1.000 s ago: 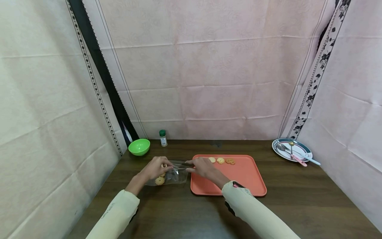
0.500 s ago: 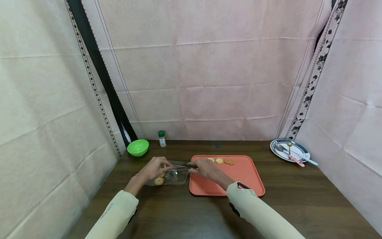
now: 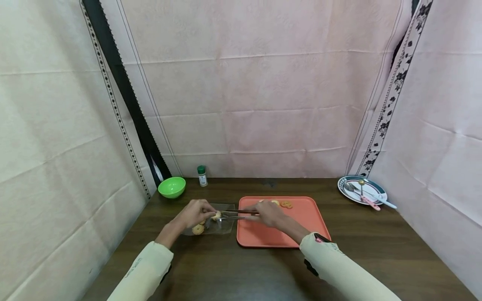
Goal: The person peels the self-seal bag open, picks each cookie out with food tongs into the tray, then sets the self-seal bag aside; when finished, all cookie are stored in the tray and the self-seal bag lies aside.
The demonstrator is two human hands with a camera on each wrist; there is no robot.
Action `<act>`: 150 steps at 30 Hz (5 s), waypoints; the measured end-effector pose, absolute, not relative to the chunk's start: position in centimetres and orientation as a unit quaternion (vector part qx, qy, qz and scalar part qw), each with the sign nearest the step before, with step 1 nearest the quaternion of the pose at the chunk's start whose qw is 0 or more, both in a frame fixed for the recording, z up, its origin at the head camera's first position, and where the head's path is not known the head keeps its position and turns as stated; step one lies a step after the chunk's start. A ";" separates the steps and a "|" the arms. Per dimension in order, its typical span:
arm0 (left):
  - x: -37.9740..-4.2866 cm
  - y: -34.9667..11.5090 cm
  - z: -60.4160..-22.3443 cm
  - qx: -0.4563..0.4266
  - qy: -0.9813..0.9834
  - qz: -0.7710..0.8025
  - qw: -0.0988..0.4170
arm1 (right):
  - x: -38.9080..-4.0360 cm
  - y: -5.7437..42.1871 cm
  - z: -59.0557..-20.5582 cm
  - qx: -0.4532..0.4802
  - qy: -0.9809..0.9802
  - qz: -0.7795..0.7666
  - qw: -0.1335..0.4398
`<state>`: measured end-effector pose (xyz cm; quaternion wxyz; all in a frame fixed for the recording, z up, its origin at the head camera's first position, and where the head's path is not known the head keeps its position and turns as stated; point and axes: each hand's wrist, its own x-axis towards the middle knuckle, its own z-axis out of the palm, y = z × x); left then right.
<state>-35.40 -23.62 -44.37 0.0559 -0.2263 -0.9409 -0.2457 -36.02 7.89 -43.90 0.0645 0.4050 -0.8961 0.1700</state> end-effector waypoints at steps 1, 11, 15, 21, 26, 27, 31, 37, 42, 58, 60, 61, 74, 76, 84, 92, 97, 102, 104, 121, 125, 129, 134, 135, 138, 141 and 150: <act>-35.4 -23.6 -44.4 -0.226 -0.941 -0.245 0.055 | -35.9 8.2 -43.8 0.401 -0.898 0.169 0.063; -35.4 -24.1 -44.7 -0.232 -0.940 -0.243 0.059 | -34.9 11.5 -42.8 0.394 -0.900 0.171 0.069; -35.2 -24.3 -44.8 -0.236 -0.939 -0.241 0.064 | -34.5 12.8 -42.6 0.393 -0.902 0.164 0.074; -35.1 -24.4 -44.8 -0.232 -0.940 -0.245 0.060 | -34.0 15.0 -41.9 0.397 -0.895 0.191 0.067; -35.2 -24.2 -44.6 -0.236 -0.937 -0.251 0.056 | -33.7 17.2 -41.3 0.391 -0.898 0.177 0.091; -35.2 -24.2 -44.5 -0.237 -0.937 -0.252 0.056 | -33.6 17.6 -41.2 0.387 -0.901 0.170 0.099; -35.2 -24.2 -44.4 -0.235 -0.936 -0.254 0.056 | -33.4 19.3 -41.1 0.363 -0.912 0.151 0.116; -35.3 -24.3 -44.6 -0.239 -0.937 -0.249 0.059 | -33.2 22.0 -41.5 0.335 -0.924 0.147 0.109; -35.3 -24.3 -44.7 -0.235 -0.938 -0.247 0.059 | -33.0 24.2 -41.9 0.307 -0.935 0.140 0.110; -35.3 -24.1 -44.5 -0.236 -0.938 -0.244 0.061 | -32.3 29.3 -42.7 0.254 -0.950 0.146 0.110; -35.2 -24.1 -44.4 -0.234 -0.939 -0.246 0.062 | -32.3 29.6 -42.8 0.255 -0.949 0.149 0.109; -35.2 -24.1 -44.4 -0.235 -0.938 -0.246 0.063 | -32.3 29.8 -42.8 0.256 -0.949 0.149 0.110; -35.2 -23.9 -44.3 -0.232 -0.938 -0.251 0.054 | -32.3 30.8 -43.6 0.253 -0.951 0.147 0.099; -35.2 -23.9 -44.2 -0.231 -0.938 -0.251 0.053 | -32.3 30.9 -43.6 0.254 -0.951 0.146 0.103; -35.2 -24.0 -44.3 -0.225 -0.938 -0.259 0.048 | -32.3 31.2 -43.4 0.260 -0.949 0.151 0.092; -35.4 -24.0 -44.1 -0.232 -0.936 -0.260 0.053 | -32.7 30.9 -42.2 0.264 -0.947 0.155 0.099; -35.3 -24.0 -44.2 -0.229 -0.937 -0.260 0.044 | -33.3 28.7 -41.7 0.275 -0.946 0.150 0.081; -35.1 -24.1 -44.3 -0.231 -0.936 -0.261 0.042 | -33.5 25.3 -41.6 0.308 -0.937 0.149 0.074; -35.2 -24.2 -44.3 -0.233 -0.935 -0.262 0.046 | -33.6 23.8 -41.6 0.323 -0.931 0.149 0.077; -35.5 -24.0 -44.5 -0.236 -0.937 -0.253 0.048 | -34.7 14.2 -42.1 0.380 -0.909 0.169 0.027; -35.4 -23.9 -44.5 -0.239 -0.937 -0.249 0.051 | -34.9 12.6 -42.3 0.390 -0.906 0.165 0.026; -35.3 -24.0 -44.5 -0.237 -0.937 -0.249 0.054 | -35.0 11.1 -42.5 0.407 -0.898 0.165 0.030; -35.2 -24.0 -44.5 -0.235 -0.938 -0.248 0.054 | -35.4 9.4 -43.0 0.411 -0.893 0.181 0.021; -35.2 -23.9 -44.5 -0.236 -0.938 -0.247 0.055 | -35.5 9.0 -43.2 0.412 -0.892 0.184 0.019; -35.2 -23.8 -44.4 -0.235 -0.938 -0.248 0.055 | -35.7 8.0 -43.3 0.414 -0.889 0.195 0.008; -35.2 -23.8 -44.4 -0.236 -0.938 -0.247 0.055 | -35.9 7.0 -43.5 0.412 -0.889 0.202 -0.003; -35.3 -23.5 -44.3 -0.239 -0.939 -0.243 0.053 | -36.4 5.0 -44.1 0.388 -0.904 0.181 -0.011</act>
